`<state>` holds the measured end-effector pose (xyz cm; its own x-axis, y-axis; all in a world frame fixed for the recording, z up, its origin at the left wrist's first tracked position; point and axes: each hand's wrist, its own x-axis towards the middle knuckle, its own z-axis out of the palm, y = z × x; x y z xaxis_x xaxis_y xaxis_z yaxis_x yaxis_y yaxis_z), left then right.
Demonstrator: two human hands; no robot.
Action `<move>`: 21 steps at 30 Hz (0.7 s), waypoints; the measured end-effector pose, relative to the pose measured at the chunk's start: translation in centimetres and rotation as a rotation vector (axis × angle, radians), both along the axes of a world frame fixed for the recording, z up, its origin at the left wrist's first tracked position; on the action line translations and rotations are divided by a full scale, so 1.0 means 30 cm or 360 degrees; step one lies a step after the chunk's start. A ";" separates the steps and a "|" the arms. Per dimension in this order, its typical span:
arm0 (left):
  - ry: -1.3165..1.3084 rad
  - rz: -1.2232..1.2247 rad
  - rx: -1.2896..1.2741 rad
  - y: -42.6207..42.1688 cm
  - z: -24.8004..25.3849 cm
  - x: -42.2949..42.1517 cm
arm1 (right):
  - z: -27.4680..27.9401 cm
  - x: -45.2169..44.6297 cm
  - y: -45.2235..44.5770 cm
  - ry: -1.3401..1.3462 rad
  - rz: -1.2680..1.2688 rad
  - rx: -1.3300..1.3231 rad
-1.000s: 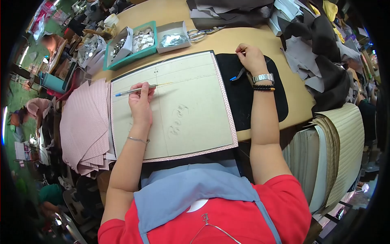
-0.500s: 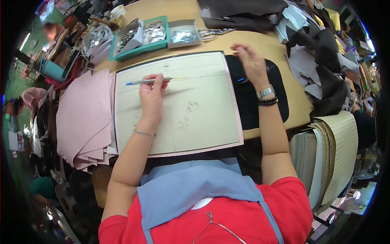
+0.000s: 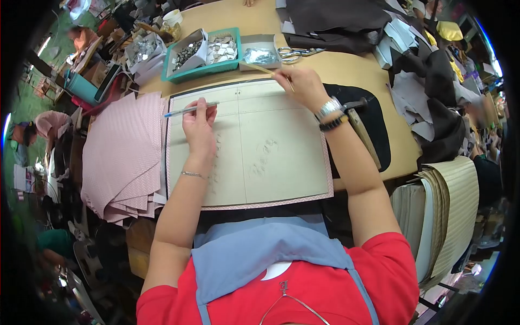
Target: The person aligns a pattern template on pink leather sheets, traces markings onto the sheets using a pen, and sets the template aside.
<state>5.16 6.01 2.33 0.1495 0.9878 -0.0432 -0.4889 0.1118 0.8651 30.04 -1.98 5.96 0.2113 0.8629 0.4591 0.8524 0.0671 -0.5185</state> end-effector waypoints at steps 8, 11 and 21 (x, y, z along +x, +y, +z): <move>0.0237 -0.0233 0.0280 -0.021 -0.073 -0.006 | -0.036 0.203 0.183 0.0888 -0.0250 0.0190; 0.0302 -0.0258 0.0284 -0.027 -0.062 -0.002 | -0.050 0.351 -0.016 0.0869 -0.0164 0.0278; 0.0349 -0.0255 0.0281 -0.045 -0.046 0.001 | -0.197 0.405 -0.263 0.0595 -0.0437 0.0053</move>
<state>5.18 4.68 0.97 0.3098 0.9476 0.0783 -0.2770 0.0112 0.9608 42.18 -9.86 0.03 0.5861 0.7380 0.3344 0.5960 -0.1131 -0.7950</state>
